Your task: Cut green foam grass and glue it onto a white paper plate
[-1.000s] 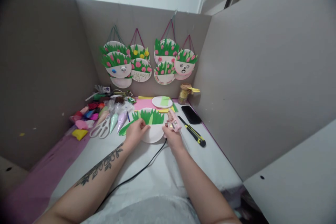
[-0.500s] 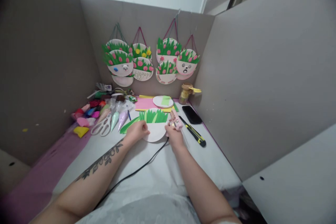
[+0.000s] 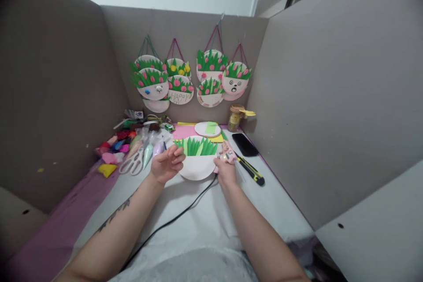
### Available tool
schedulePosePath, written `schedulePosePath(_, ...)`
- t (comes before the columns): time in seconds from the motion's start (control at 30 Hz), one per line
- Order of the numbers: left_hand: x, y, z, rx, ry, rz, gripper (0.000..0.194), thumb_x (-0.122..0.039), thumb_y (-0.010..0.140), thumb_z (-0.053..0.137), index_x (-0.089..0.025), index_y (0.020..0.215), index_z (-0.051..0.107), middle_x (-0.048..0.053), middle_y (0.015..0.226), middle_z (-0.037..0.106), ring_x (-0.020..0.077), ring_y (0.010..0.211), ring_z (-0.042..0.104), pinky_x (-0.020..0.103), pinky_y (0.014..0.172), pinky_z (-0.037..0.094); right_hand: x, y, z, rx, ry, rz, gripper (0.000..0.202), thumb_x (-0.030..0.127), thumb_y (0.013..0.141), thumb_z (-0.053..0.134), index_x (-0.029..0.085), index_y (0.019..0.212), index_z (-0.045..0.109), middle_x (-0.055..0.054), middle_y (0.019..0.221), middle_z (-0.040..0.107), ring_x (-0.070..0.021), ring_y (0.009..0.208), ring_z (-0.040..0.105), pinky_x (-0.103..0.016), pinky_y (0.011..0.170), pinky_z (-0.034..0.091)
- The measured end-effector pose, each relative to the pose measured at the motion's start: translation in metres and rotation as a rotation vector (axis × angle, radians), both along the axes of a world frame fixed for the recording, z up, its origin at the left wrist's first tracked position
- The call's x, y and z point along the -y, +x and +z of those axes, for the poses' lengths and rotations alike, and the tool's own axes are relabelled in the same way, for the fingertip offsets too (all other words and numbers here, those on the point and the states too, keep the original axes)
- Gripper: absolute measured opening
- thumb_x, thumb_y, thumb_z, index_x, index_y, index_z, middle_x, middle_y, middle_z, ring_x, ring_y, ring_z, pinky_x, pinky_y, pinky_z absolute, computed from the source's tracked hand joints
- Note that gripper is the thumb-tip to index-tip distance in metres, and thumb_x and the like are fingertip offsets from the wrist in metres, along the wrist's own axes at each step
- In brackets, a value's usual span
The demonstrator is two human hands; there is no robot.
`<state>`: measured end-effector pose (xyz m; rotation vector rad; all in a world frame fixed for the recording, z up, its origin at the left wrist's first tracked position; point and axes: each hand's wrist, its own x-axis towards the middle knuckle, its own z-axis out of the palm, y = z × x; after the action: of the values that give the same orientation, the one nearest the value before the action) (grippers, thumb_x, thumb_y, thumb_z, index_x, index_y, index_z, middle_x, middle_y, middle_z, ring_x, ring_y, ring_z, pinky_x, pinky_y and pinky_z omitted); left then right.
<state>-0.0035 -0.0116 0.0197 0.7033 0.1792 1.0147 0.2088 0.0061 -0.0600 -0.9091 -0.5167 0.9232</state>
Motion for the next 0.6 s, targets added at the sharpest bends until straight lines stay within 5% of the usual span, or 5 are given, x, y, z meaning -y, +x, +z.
schedulePosePath(0.6, -0.019, -0.01, -0.004, 0.105, 0.019, 0.235, 0.033, -0.017, 0.069, 0.082, -0.018, 0.073, 0.05, -0.005, 0.071, 0.047, 0.0026, 0.051, 0.033, 0.01, 0.04, 0.024, 0.0, 0.0, 0.001, -0.031, -0.052, 0.001, 0.044, 0.015, 0.04, 0.078, 0.018, 0.08, 0.059, 0.004, 0.064, 0.063, -0.0162, 0.06, 0.062, -0.028, 0.055, 0.052)
